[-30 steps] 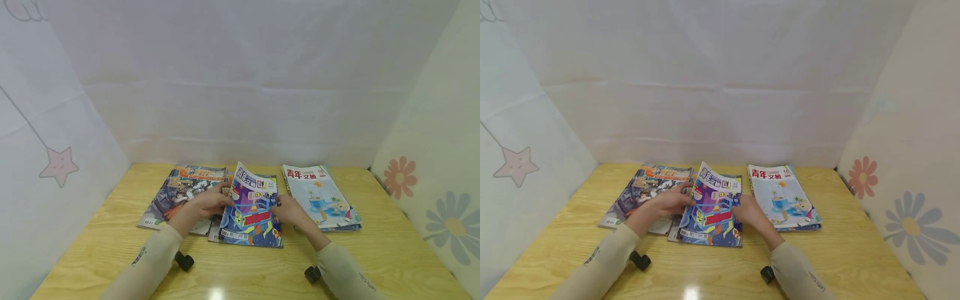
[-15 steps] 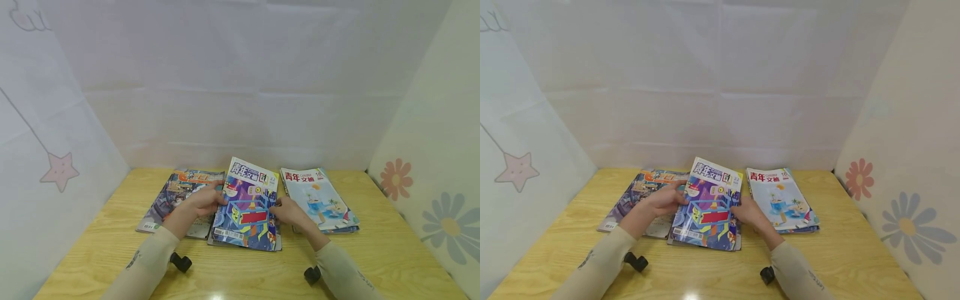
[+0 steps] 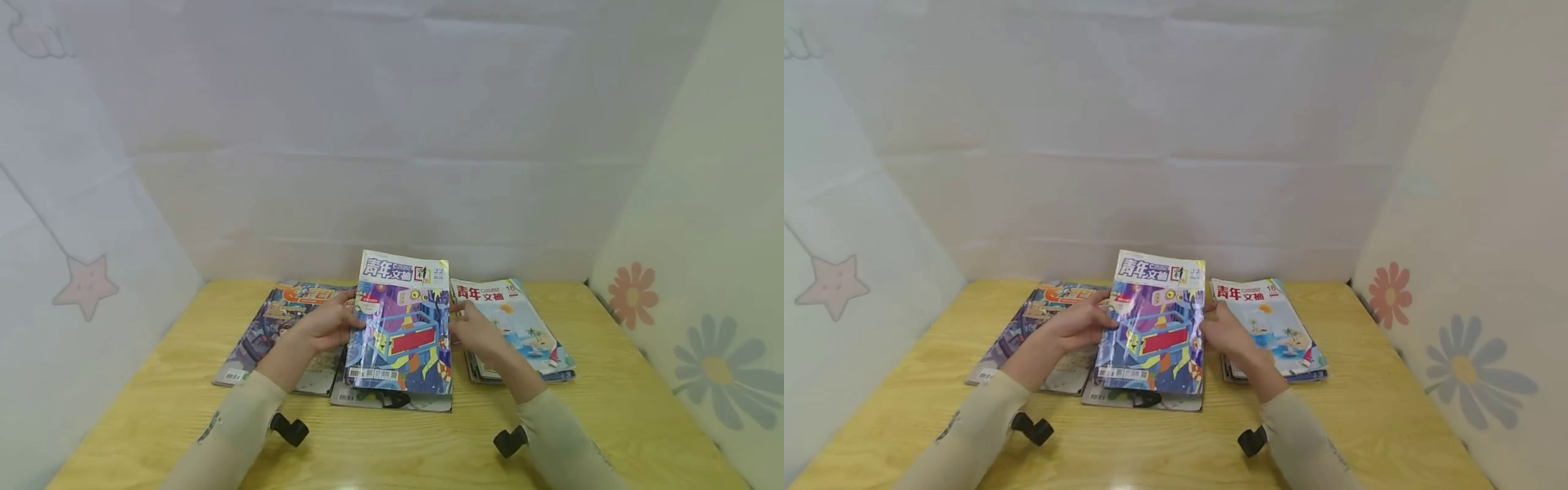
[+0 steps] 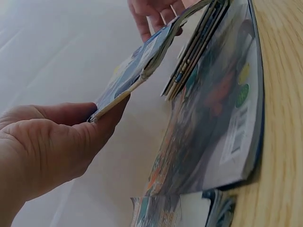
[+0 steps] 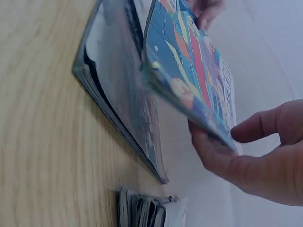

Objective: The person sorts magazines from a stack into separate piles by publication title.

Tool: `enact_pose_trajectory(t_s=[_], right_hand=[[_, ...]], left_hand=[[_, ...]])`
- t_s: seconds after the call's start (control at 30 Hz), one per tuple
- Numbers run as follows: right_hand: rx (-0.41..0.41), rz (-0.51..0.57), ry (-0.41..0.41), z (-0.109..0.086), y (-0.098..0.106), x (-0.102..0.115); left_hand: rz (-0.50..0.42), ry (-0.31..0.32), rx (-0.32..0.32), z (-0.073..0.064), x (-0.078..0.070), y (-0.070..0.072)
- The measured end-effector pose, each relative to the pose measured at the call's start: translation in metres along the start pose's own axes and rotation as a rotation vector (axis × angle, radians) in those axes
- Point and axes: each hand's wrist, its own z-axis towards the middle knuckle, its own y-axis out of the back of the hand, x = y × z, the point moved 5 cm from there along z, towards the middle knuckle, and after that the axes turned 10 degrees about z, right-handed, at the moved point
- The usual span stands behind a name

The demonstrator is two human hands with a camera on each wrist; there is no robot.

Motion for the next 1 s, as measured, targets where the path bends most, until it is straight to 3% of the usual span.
enact_pose_trajectory(t_s=[0.27, 0.47, 0.6, 0.73, 0.87, 1.0], right_hand=[[0.138, 0.247, 0.025, 0.005, 0.028, 0.005], [0.155, 0.312, 0.059, 0.007, 0.052, 0.008], [0.067, 0.299, 0.078, 0.005, 0.071, 0.01], [-0.058, 0.318, 0.067, 0.003, 0.093, 0.009], [-0.189, 0.329, 0.061, -0.001, 0.111, 0.008], [-0.294, 0.3, 0.047, -0.004, 0.13, 0.004]], left_hand=[[-0.124, -0.042, 0.036, 0.018, -0.003, -0.018], [-0.223, -0.069, 0.045, 0.038, 0.003, -0.036], [-0.308, -0.069, 0.026, 0.05, 0.01, -0.053], [-0.36, -0.064, 0.052, 0.067, 0.017, -0.078], [-0.318, -0.056, 0.053, 0.081, 0.025, -0.097], [-0.202, -0.03, 0.056, 0.091, 0.034, -0.108]])
